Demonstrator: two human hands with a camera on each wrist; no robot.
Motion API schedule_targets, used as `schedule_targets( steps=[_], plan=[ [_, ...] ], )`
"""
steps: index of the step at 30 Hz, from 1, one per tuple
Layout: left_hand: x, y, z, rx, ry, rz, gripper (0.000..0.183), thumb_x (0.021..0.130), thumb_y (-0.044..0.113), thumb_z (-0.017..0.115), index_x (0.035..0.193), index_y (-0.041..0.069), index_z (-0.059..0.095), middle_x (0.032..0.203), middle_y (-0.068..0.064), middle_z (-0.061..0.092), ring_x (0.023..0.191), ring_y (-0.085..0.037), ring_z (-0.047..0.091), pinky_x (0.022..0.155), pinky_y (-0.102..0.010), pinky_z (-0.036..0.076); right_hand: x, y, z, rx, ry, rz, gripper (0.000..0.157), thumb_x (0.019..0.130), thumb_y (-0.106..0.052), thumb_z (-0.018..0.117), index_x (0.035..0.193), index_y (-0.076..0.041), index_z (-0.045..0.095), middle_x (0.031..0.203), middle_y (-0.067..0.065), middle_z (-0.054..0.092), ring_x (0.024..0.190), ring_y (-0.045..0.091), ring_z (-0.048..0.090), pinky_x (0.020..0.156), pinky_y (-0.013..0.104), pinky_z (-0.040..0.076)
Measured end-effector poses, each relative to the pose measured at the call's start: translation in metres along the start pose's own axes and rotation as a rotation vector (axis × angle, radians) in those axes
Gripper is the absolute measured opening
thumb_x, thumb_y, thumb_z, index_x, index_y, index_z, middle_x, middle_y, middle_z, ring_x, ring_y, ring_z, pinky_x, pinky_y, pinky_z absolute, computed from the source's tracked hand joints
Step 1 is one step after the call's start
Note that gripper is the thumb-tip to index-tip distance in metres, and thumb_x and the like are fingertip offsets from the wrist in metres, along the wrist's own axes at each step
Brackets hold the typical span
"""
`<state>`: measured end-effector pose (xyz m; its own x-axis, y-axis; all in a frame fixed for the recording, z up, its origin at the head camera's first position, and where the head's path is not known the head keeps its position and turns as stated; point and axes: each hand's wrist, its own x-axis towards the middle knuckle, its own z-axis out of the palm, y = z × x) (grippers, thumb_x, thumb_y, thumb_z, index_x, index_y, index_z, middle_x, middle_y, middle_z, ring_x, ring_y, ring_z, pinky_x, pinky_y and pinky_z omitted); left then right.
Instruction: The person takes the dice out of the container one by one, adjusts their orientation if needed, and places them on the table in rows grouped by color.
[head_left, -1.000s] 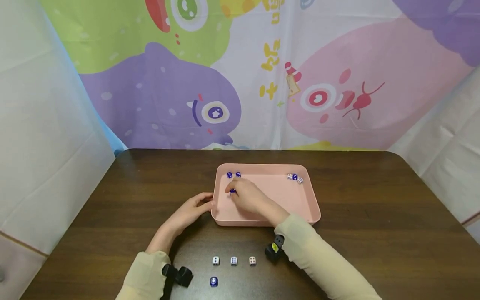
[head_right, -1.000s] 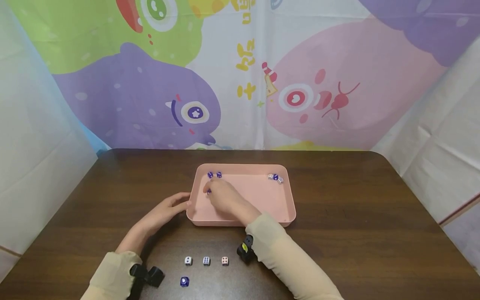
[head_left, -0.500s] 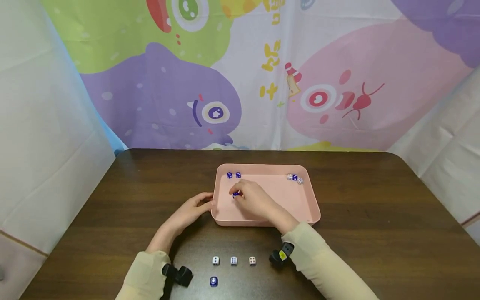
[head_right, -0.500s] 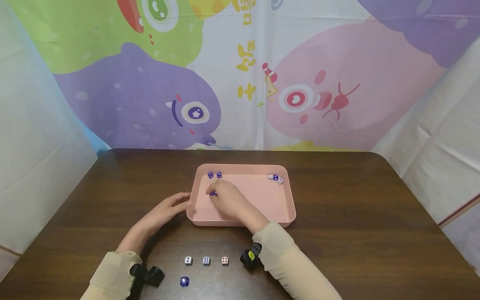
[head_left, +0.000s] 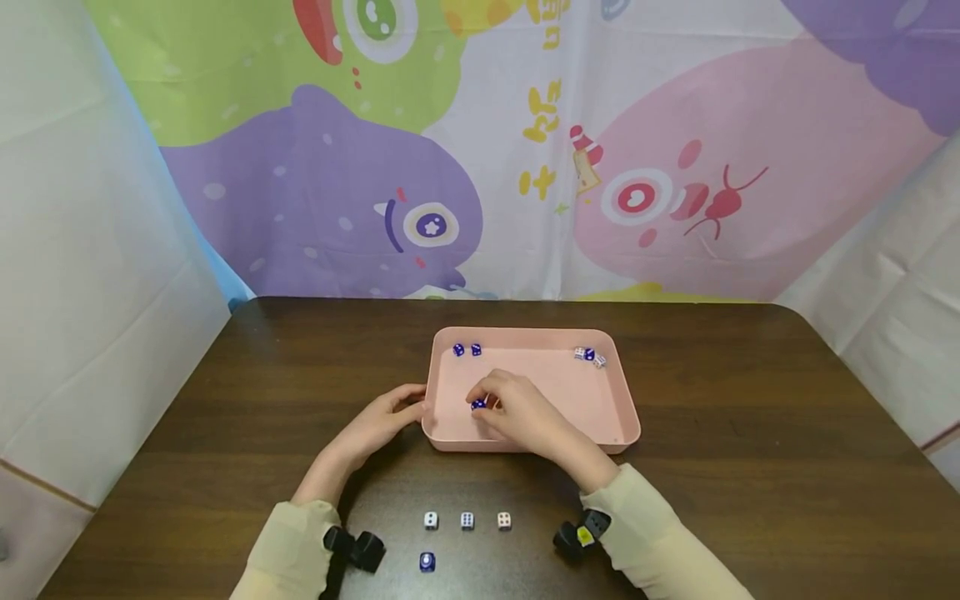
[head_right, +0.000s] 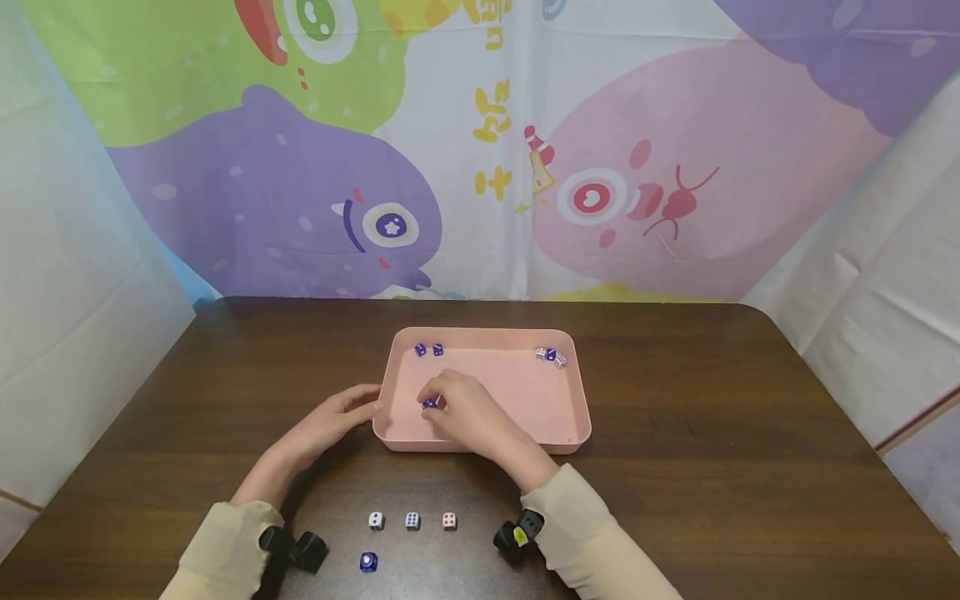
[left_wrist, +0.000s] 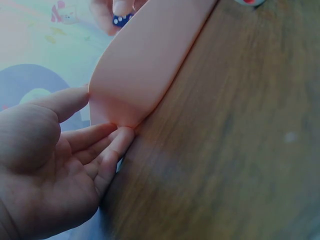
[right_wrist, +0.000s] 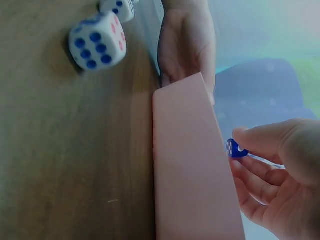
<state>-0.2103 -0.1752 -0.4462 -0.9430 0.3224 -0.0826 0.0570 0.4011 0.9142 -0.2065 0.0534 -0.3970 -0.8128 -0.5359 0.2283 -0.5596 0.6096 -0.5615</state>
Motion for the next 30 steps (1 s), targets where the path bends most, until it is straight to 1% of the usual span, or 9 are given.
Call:
schedule_targets(
  steps=[4, 8, 13, 18, 21, 27, 30],
  plan=[
    [0.0, 0.0, 0.0, 0.003, 0.001, 0.002, 0.046, 0.092, 0.025, 0.053, 0.13, 0.0, 0.044, 0.127, -0.018, 0.05, 0.116, -0.029, 0.046, 0.1, -0.046, 0.033, -0.008, -0.003, -0.001, 0.024, 0.007, -0.02, 0.012, 0.08, -0.01, 0.068, 0.091, -0.007, 0.067, 0.081, -0.001, 0.058, 0.075, 0.012, 0.055, 0.067, 0.022, 0.046],
    [0.001, 0.0, 0.0, 0.006, 0.003, 0.0, 0.046, 0.092, 0.025, 0.053, 0.13, 0.0, 0.044, 0.128, -0.017, 0.049, 0.116, -0.028, 0.046, 0.1, -0.046, 0.033, -0.015, -0.005, -0.002, 0.006, 0.024, -0.051, 0.011, 0.079, -0.01, 0.069, 0.089, -0.008, 0.067, 0.081, -0.001, 0.057, 0.075, 0.012, 0.056, 0.067, 0.023, 0.047],
    [0.0, 0.0, 0.0, 0.004, 0.006, -0.002, 0.047, 0.092, 0.026, 0.053, 0.13, 0.001, 0.044, 0.129, -0.017, 0.049, 0.117, -0.028, 0.046, 0.1, -0.046, 0.032, -0.023, -0.008, -0.003, 0.007, 0.024, -0.061, 0.01, 0.079, -0.011, 0.069, 0.088, -0.011, 0.066, 0.081, -0.004, 0.056, 0.075, 0.01, 0.055, 0.068, 0.022, 0.046],
    [0.0, 0.001, 0.001, 0.005, 0.006, -0.009, 0.048, 0.092, 0.027, 0.053, 0.131, 0.001, 0.043, 0.129, -0.017, 0.048, 0.118, -0.029, 0.045, 0.1, -0.046, 0.032, -0.033, -0.011, -0.001, 0.019, -0.003, -0.105, 0.01, 0.079, -0.012, 0.07, 0.088, -0.011, 0.064, 0.082, -0.005, 0.056, 0.076, 0.01, 0.055, 0.068, 0.02, 0.046],
    [0.0, 0.001, 0.001, 0.001, 0.006, -0.015, 0.048, 0.092, 0.029, 0.053, 0.131, 0.002, 0.043, 0.129, -0.017, 0.049, 0.117, -0.028, 0.046, 0.1, -0.046, 0.032, -0.037, -0.012, 0.002, 0.014, -0.026, -0.137, 0.011, 0.079, -0.012, 0.07, 0.088, -0.011, 0.064, 0.082, -0.004, 0.056, 0.075, 0.011, 0.055, 0.067, 0.019, 0.045],
    [0.0, 0.0, 0.001, 0.006, 0.01, -0.027, 0.048, 0.092, 0.029, 0.053, 0.131, 0.002, 0.043, 0.129, -0.016, 0.049, 0.117, -0.027, 0.046, 0.099, -0.045, 0.033, -0.045, -0.016, 0.004, 0.0, -0.069, -0.174, 0.011, 0.08, -0.013, 0.069, 0.089, -0.01, 0.064, 0.085, -0.004, 0.056, 0.074, 0.008, 0.052, 0.067, 0.018, 0.044],
    [0.001, 0.0, 0.001, 0.008, 0.01, -0.026, 0.048, 0.092, 0.028, 0.053, 0.131, 0.002, 0.044, 0.128, -0.016, 0.049, 0.116, -0.028, 0.046, 0.099, -0.045, 0.033, -0.048, -0.02, 0.004, -0.01, -0.09, -0.197, 0.01, 0.081, -0.014, 0.068, 0.09, -0.011, 0.064, 0.086, -0.005, 0.056, 0.075, 0.007, 0.051, 0.068, 0.017, 0.043]
  ],
)
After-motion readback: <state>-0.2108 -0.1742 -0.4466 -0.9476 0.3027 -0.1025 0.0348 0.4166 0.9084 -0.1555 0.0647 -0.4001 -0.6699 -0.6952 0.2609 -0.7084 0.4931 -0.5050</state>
